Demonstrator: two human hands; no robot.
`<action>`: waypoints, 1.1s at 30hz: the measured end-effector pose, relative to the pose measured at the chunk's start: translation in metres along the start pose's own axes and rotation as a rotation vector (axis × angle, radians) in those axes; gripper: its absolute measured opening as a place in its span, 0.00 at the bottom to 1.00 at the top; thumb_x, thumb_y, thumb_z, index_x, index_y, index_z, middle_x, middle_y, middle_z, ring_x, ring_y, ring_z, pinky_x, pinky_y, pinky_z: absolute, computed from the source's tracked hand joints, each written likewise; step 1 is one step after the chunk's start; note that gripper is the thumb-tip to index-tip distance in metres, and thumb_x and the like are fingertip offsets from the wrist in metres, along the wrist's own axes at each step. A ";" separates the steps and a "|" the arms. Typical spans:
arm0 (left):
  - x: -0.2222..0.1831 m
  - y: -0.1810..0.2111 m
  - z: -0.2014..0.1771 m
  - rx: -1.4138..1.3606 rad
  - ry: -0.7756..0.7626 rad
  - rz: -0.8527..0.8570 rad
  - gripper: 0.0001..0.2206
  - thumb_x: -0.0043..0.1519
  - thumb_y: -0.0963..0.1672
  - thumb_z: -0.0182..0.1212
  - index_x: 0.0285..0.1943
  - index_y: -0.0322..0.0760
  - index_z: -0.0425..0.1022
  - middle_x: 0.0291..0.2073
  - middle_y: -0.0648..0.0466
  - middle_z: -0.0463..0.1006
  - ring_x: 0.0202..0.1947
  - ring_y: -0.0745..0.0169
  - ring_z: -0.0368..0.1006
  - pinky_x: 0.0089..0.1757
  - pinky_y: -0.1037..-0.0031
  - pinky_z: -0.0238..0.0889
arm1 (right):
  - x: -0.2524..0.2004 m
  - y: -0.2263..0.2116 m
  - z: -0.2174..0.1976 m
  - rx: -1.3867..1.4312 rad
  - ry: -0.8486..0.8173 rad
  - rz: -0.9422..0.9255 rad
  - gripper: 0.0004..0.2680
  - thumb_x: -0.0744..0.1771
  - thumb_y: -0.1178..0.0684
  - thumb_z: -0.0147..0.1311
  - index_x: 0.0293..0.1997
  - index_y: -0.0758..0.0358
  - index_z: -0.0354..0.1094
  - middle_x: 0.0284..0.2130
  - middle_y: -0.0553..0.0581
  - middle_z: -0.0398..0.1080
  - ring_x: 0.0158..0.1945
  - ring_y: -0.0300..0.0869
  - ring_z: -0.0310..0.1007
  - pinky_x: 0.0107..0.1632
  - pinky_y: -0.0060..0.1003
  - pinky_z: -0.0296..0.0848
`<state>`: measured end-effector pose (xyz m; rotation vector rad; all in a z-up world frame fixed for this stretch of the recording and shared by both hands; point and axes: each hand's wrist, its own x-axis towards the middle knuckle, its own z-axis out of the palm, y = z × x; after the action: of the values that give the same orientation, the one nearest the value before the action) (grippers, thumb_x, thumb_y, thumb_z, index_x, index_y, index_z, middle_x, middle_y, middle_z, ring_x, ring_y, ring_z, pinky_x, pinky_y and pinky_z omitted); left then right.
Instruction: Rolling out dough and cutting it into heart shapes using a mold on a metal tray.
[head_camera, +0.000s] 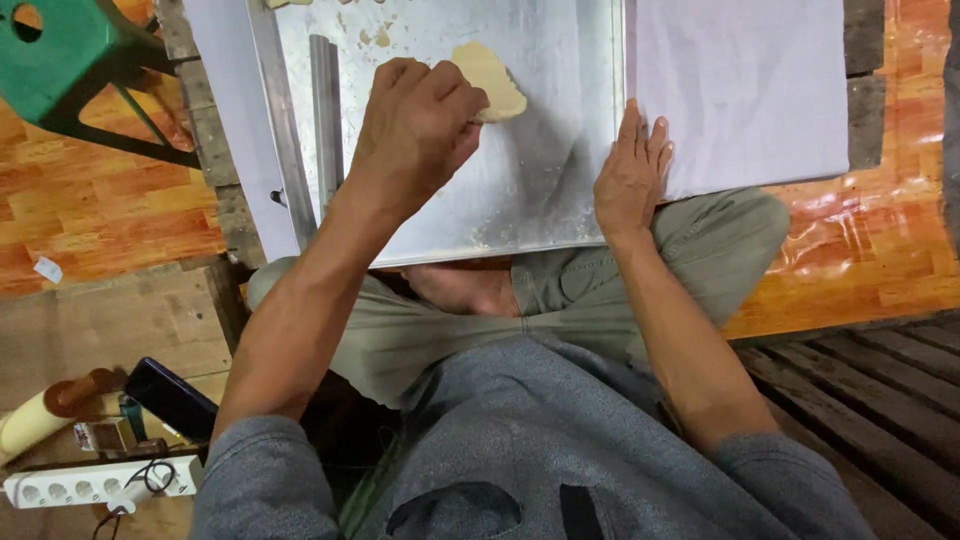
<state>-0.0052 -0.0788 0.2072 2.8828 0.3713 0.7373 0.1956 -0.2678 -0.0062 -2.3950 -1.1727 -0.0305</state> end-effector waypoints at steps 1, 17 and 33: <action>0.004 0.005 -0.008 -0.043 -0.003 -0.006 0.08 0.56 0.37 0.71 0.43 0.36 0.80 0.37 0.54 0.73 0.37 0.56 0.70 0.54 0.64 0.58 | 0.000 0.002 0.003 -0.012 -0.009 0.013 0.21 0.72 0.61 0.45 0.77 0.63 0.44 0.66 0.70 0.65 0.73 0.68 0.49 0.71 0.65 0.48; 0.067 -0.056 0.071 -0.387 -0.112 -0.291 0.18 0.54 0.45 0.71 0.44 0.23 0.76 0.29 0.44 0.80 0.21 0.49 0.73 0.28 0.63 0.70 | 0.000 -0.002 -0.006 0.059 0.004 0.016 0.21 0.70 0.60 0.42 0.76 0.63 0.47 0.67 0.66 0.65 0.71 0.71 0.51 0.68 0.69 0.52; -0.108 -0.009 0.116 0.046 -0.043 -0.835 0.32 0.55 0.43 0.78 0.67 0.26 0.69 0.62 0.36 0.64 0.62 0.28 0.63 0.51 0.42 0.70 | -0.003 0.008 0.013 -0.065 0.017 0.033 0.20 0.76 0.55 0.41 0.80 0.53 0.43 0.72 0.57 0.59 0.75 0.57 0.47 0.72 0.55 0.48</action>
<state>-0.0426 -0.1084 0.0554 2.3979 1.4555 0.4959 0.1975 -0.2688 -0.0219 -2.4651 -1.1407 -0.0789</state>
